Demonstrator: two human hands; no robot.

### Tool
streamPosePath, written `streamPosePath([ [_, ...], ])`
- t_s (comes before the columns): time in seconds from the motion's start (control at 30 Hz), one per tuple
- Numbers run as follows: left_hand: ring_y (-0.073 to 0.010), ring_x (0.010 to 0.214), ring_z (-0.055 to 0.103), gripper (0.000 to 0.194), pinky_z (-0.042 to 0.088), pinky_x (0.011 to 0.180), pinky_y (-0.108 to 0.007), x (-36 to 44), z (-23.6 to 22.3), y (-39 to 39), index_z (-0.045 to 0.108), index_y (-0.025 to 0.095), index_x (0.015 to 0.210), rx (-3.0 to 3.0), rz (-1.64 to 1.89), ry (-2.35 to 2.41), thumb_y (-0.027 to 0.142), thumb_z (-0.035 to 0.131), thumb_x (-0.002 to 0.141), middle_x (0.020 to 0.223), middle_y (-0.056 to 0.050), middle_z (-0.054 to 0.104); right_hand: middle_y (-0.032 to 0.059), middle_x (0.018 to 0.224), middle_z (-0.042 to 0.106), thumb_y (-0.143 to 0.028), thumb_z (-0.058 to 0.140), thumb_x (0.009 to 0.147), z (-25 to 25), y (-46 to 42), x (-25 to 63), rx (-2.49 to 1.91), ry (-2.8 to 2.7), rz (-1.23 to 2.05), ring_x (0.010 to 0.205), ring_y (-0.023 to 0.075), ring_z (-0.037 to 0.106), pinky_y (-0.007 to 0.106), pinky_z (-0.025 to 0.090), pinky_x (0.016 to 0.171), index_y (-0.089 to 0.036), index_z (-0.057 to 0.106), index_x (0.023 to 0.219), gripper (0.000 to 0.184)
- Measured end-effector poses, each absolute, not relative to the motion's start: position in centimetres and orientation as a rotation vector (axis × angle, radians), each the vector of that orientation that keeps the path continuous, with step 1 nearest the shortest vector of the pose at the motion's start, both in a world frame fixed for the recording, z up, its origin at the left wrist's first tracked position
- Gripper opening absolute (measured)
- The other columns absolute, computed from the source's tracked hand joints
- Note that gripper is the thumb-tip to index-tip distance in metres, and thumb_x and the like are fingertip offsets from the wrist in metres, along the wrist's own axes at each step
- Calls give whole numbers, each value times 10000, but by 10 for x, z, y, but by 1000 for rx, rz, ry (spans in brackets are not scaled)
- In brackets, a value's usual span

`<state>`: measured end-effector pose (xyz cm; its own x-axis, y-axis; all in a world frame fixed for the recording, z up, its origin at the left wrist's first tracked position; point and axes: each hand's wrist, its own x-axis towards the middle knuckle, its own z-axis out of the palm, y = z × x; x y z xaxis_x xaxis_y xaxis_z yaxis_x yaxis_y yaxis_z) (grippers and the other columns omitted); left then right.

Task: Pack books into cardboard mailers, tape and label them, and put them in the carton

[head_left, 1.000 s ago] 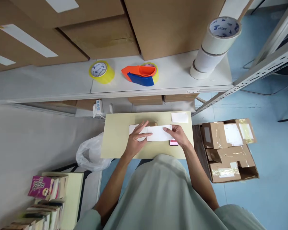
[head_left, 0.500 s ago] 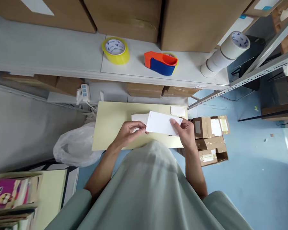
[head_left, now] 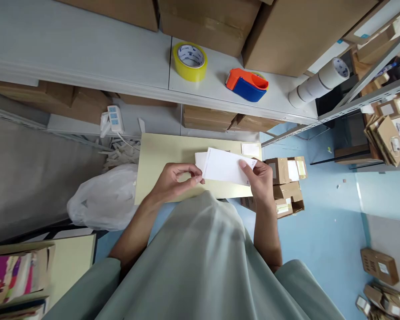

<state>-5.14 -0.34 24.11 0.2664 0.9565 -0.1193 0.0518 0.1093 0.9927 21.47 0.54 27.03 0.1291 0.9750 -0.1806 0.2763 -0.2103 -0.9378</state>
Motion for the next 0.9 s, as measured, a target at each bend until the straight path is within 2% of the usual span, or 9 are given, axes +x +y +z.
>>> streamPosePath([
  [0.2,-226,733,705,297,579,769,-356,-80,243,-12,762,211,743,1287,944,1025,487,761,852,737,-61,767,33,807,756,-648,850,833,276,-5,186,-1622,-1235,1129,739,217,689,323,539,608,-235,804,836,415],
  [0.33,-230,740,713,306,581,760,-351,-91,241,-17,767,216,746,1304,936,1006,500,761,859,750,-64,780,55,881,794,-664,836,845,274,-7,172,-1609,-1244,1166,841,257,732,355,591,669,-236,832,934,437],
  [0.47,-227,764,735,282,582,787,-342,-100,237,-24,786,220,782,1329,957,994,469,744,908,779,-55,797,56,923,792,-669,821,861,259,-4,156,-1646,-1392,1100,848,250,733,354,600,688,-231,828,977,453],
  [0.57,-207,785,746,225,575,812,-320,-104,236,-27,797,227,833,1363,1007,1001,403,724,953,802,-35,807,68,1057,788,-601,818,907,253,-7,140,-1617,-1593,910,881,236,726,383,618,777,-267,828,1041,359],
  [0.63,-197,780,744,204,572,791,-306,-107,236,-29,800,232,857,1391,1022,1031,384,716,962,809,-26,810,66,1072,780,-544,778,974,258,-13,129,-1495,-1700,875,909,227,725,391,624,823,-299,836,1056,265],
  [0.77,-196,775,743,229,584,768,-296,-110,238,-30,799,229,862,1439,997,1097,414,705,957,823,-28,812,40,975,761,-467,777,1007,276,-29,112,-1245,-1803,996,836,199,716,366,634,747,-336,859,1024,155],
  [0.9,-185,771,732,234,584,766,-282,-114,238,-31,791,230,857,1478,969,1119,409,685,962,825,-19,802,28,979,762,-398,783,1009,281,-35,101,-1221,-1845,983,787,181,704,361,633,708,-350,859,1040,95],
])
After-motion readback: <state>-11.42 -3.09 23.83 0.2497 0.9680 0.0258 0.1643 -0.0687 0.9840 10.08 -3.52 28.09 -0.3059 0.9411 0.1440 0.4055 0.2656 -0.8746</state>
